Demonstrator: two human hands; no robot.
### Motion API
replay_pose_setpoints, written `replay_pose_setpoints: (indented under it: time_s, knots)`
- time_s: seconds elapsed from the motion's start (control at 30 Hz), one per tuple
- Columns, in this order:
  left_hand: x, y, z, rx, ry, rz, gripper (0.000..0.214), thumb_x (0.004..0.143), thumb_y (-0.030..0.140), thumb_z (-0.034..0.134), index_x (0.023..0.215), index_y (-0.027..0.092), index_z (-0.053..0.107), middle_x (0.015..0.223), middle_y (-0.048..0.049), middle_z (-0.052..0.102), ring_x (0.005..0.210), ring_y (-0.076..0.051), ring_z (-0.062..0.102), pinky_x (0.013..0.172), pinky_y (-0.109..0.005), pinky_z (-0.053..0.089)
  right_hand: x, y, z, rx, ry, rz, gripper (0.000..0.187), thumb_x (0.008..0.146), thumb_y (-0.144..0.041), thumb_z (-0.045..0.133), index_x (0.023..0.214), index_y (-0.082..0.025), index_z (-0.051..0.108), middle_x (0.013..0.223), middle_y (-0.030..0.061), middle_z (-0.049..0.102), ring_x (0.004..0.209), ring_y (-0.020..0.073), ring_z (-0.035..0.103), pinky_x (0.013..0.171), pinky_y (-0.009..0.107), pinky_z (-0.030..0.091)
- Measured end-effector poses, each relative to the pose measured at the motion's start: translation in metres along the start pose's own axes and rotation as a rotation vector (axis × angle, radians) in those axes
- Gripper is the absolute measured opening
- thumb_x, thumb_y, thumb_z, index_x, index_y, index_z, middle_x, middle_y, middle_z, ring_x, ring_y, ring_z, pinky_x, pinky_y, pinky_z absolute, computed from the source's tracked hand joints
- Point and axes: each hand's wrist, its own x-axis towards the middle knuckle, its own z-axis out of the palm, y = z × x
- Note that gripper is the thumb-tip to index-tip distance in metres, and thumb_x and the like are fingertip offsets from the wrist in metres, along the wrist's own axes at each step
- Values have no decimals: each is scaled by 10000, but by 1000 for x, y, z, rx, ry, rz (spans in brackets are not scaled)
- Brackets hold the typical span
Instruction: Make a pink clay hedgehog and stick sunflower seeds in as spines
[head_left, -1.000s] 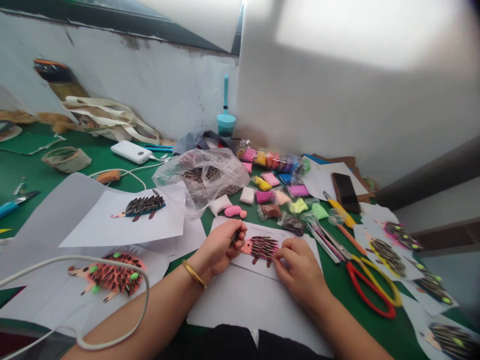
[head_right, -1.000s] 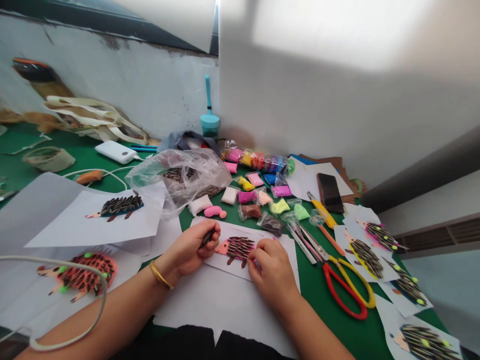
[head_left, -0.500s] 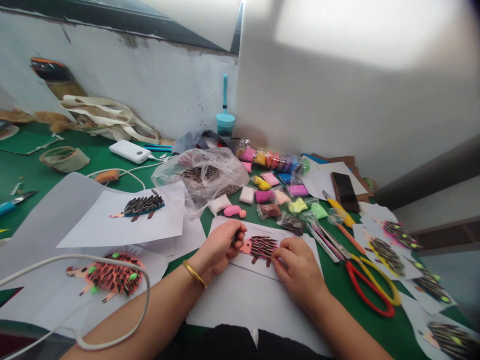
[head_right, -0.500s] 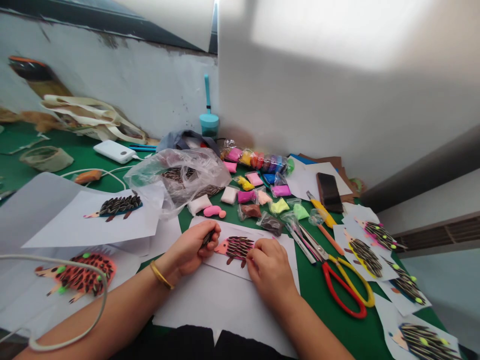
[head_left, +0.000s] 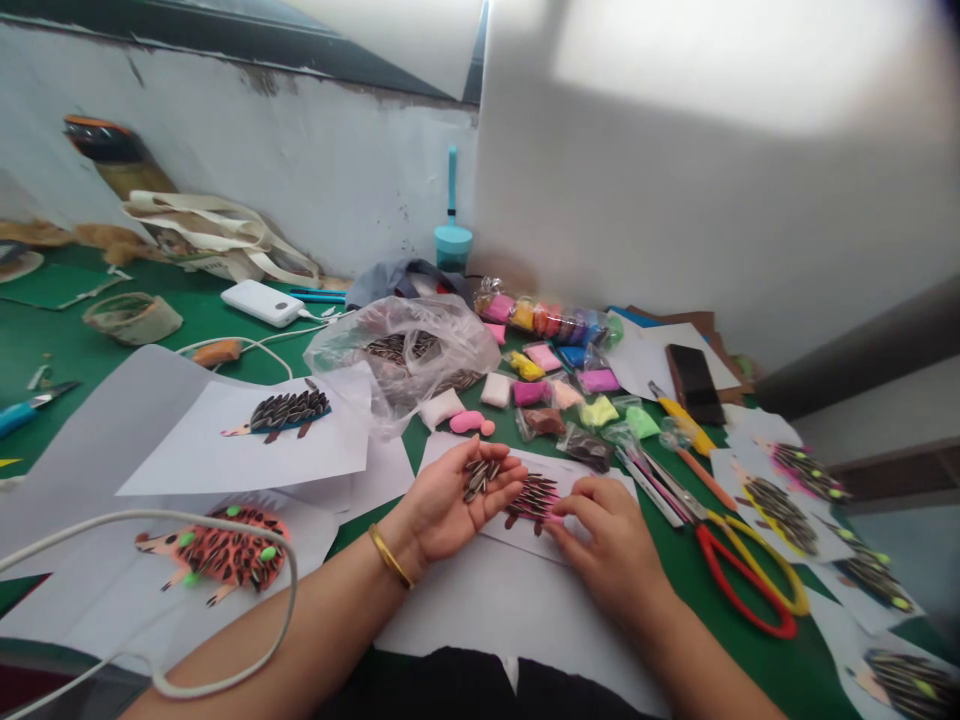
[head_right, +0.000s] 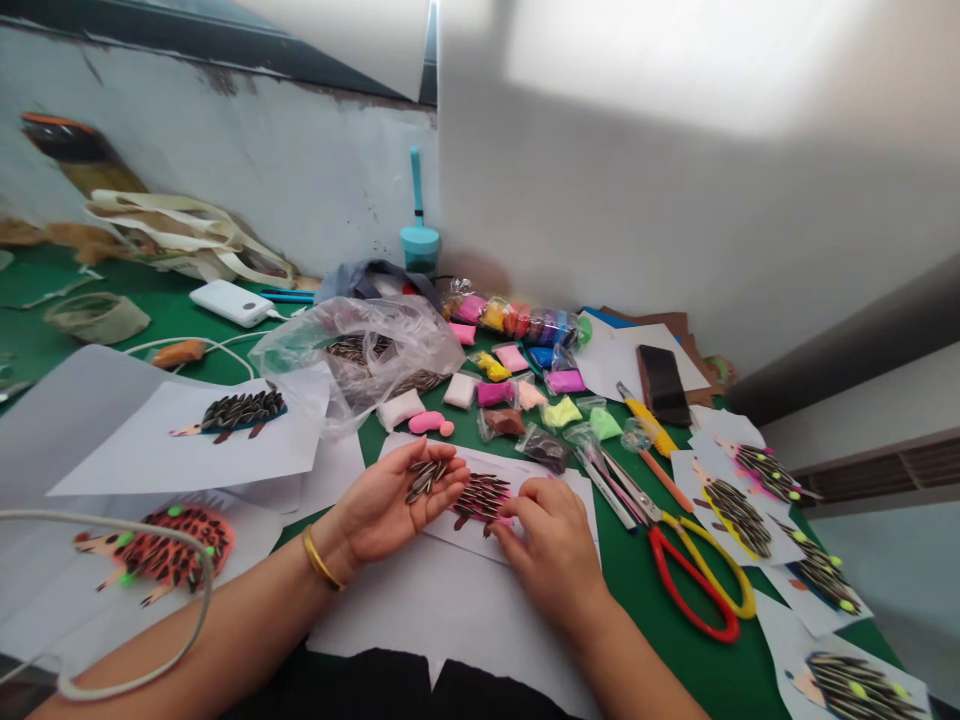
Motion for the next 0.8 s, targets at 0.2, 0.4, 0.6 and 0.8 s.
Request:
replay_pose_setpoints:
  time_s: [0.2, 0.4, 0.6, 0.8]
  knots:
    - [-7, -10, 6, -39, -152, -122, 453, 999, 452, 431, 1159, 60, 592, 1222, -202, 640, 1087, -255, 665, 962, -355, 533, 1, -8, -5, 88, 166, -85, 249, 883, -158, 631, 1119, -231, 666, 942, 51, 556, 890, 210, 541, 802, 391, 457]
    - [-8, -25, 3, 13, -253, -210, 544, 989, 551, 396, 1137, 86, 635, 980, -127, 702, 882, -191, 691, 914, -338, 521, 5, -17, -3, 95, 101, -137, 391, 907, -165, 604, 1280, -283, 612, 1008, 60, 590, 942, 220, 562, 826, 418, 467]
    - [-7, -30, 0, 65, -314, -229, 531, 965, 569, 450, 1080, 102, 675, 965, -115, 693, 872, -164, 674, 859, -287, 525, 7, -20, -3, 125, 21, -94, 153, 908, -196, 615, 1001, -269, 714, 947, 47, 638, 922, 213, 592, 823, 419, 470]
    - [-11, -31, 3, 246, -276, -202, 279, 876, 333, 681, 1061, 125, 690, 1021, -88, 673, 899, -142, 650, 813, -263, 535, 5, -21, -7, 198, 93, -91, 116, 880, -160, 610, 930, -241, 676, 921, 51, 609, 895, 210, 575, 799, 404, 471]
